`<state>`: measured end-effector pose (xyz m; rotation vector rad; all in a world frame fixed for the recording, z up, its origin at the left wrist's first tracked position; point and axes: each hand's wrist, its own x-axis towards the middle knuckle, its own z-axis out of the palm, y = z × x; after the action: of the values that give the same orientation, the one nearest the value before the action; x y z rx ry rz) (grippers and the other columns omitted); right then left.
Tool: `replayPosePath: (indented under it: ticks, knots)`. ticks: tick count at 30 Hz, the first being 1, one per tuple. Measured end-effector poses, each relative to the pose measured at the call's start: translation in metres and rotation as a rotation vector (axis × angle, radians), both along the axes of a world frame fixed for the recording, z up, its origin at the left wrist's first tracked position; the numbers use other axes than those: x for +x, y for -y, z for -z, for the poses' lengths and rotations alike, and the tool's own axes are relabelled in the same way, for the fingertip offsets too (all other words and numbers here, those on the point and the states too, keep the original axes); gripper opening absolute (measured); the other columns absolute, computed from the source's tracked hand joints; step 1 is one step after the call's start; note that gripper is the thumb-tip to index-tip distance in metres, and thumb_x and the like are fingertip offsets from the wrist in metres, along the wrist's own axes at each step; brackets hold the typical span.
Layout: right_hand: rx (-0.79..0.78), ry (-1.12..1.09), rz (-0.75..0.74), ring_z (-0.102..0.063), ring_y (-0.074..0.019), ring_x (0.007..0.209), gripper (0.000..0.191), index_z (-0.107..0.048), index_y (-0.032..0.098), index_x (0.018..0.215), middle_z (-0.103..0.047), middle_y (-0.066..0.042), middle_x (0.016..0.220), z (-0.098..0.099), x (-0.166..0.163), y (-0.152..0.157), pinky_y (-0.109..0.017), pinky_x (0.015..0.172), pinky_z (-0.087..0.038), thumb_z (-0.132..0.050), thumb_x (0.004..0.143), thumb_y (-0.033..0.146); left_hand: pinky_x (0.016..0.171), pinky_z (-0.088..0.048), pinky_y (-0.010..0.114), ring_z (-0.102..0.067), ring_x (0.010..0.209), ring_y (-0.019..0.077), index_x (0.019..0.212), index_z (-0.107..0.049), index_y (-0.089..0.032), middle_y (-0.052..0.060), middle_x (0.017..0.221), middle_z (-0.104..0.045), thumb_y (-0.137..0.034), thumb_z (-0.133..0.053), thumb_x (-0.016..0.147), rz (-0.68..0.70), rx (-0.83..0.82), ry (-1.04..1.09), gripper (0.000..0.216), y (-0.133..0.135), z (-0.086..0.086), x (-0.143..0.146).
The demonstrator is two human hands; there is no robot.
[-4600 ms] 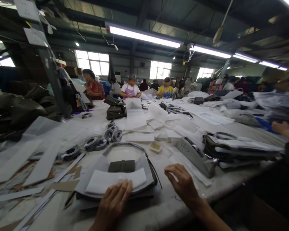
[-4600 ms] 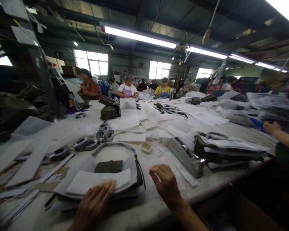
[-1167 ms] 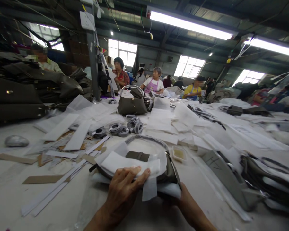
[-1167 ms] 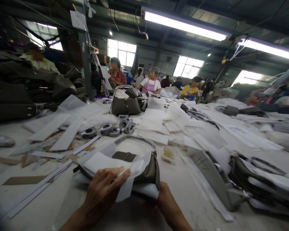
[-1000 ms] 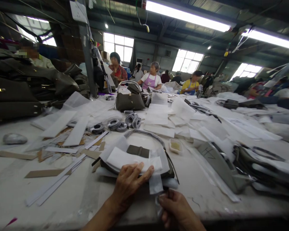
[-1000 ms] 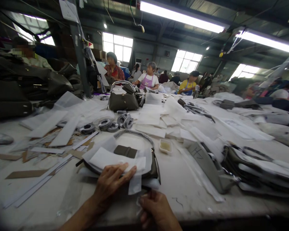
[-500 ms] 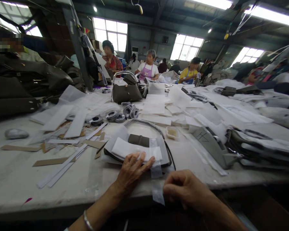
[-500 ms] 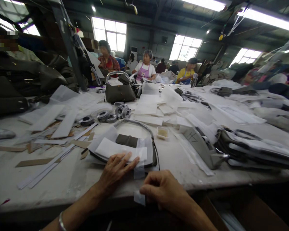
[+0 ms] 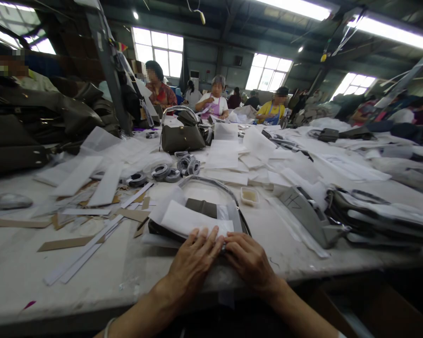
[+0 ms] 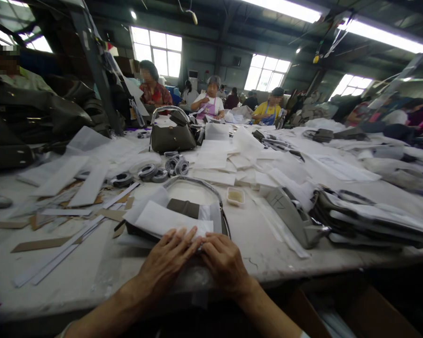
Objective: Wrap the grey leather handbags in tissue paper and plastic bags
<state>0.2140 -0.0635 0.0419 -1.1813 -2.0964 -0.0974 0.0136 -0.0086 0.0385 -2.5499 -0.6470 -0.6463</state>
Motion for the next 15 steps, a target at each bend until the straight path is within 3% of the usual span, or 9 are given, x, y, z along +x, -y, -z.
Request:
replayPosePath:
  ticks: [3, 5, 8, 11, 13, 15]
  knots:
    - [0.071, -0.043, 0.035, -0.066, -0.0230, 0.102, 0.015, -0.063, 0.022, 0.097, -0.071, -0.007, 0.097, 0.009, -0.006, 0.000, -0.039, 0.091, -0.054, -0.054, 0.092, 0.011, 0.110, -0.036, 0.042, -0.052, 0.125, 0.0255, 0.122, -0.061, -0.009, 0.012, 0.125, -0.064, -0.021, -0.045, 0.099, 0.164, -0.043, 0.026, 0.031, -0.009, -0.003, 0.011]
    - [0.040, -0.081, 0.056, -0.065, -0.0235, 0.098, 0.012, -0.063, 0.021, 0.091, -0.070, -0.007, 0.093, 0.007, -0.005, -0.001, -0.039, 0.089, -0.054, -0.056, 0.091, 0.011, 0.106, -0.042, 0.036, -0.059, 0.115, 0.0223, 0.114, -0.063, -0.009, 0.010, 0.114, -0.068, -0.020, -0.049, 0.098, 0.248, -0.144, 0.078, 0.024, -0.017, -0.003, 0.015]
    - [-0.225, -0.101, 0.033, -0.065, -0.0227, 0.092, 0.006, -0.066, 0.021, 0.084, -0.070, -0.005, 0.090, -0.016, 0.004, -0.006, -0.035, 0.083, -0.053, -0.065, 0.085, 0.016, 0.097, -0.051, 0.032, -0.065, 0.102, 0.0188, 0.115, -0.061, -0.013, 0.007, 0.107, -0.070, -0.020, -0.051, 0.098, 0.289, -0.247, 0.185, 0.021, -0.023, 0.001, 0.016]
    - [-0.563, -0.148, 0.012, -0.067, -0.0187, 0.080, 0.002, -0.071, 0.023, 0.082, -0.073, 0.000, 0.083, -0.051, 0.014, -0.025, -0.029, 0.075, -0.052, -0.069, 0.083, 0.023, 0.096, -0.053, 0.035, -0.066, 0.104, 0.0190, 0.116, -0.060, -0.015, 0.008, 0.108, -0.070, -0.018, -0.048, 0.099, 0.268, -0.227, 0.277, 0.022, -0.023, 0.011, 0.016]
    - [-0.610, -0.148, 0.084, -0.068, -0.0180, 0.080, 0.009, -0.073, 0.022, 0.084, -0.074, 0.001, 0.083, -0.067, 0.014, -0.048, -0.027, 0.077, -0.051, -0.064, 0.085, 0.023, 0.097, -0.053, 0.036, -0.066, 0.107, 0.0195, 0.115, -0.061, -0.014, 0.009, 0.109, -0.070, -0.019, -0.046, 0.100, 0.271, -0.199, 0.316, 0.022, -0.022, 0.017, 0.017]
    - [-0.576, -0.084, 0.173, -0.068, -0.0193, 0.092, 0.017, -0.074, 0.021, 0.095, -0.076, -0.002, 0.096, -0.071, 0.009, -0.077, -0.029, 0.086, -0.050, -0.060, 0.086, 0.023, 0.097, -0.054, 0.037, -0.066, 0.108, 0.0202, 0.114, -0.061, -0.014, 0.010, 0.110, -0.071, -0.021, -0.045, 0.100, 0.278, -0.185, 0.349, 0.023, -0.022, 0.021, 0.018]
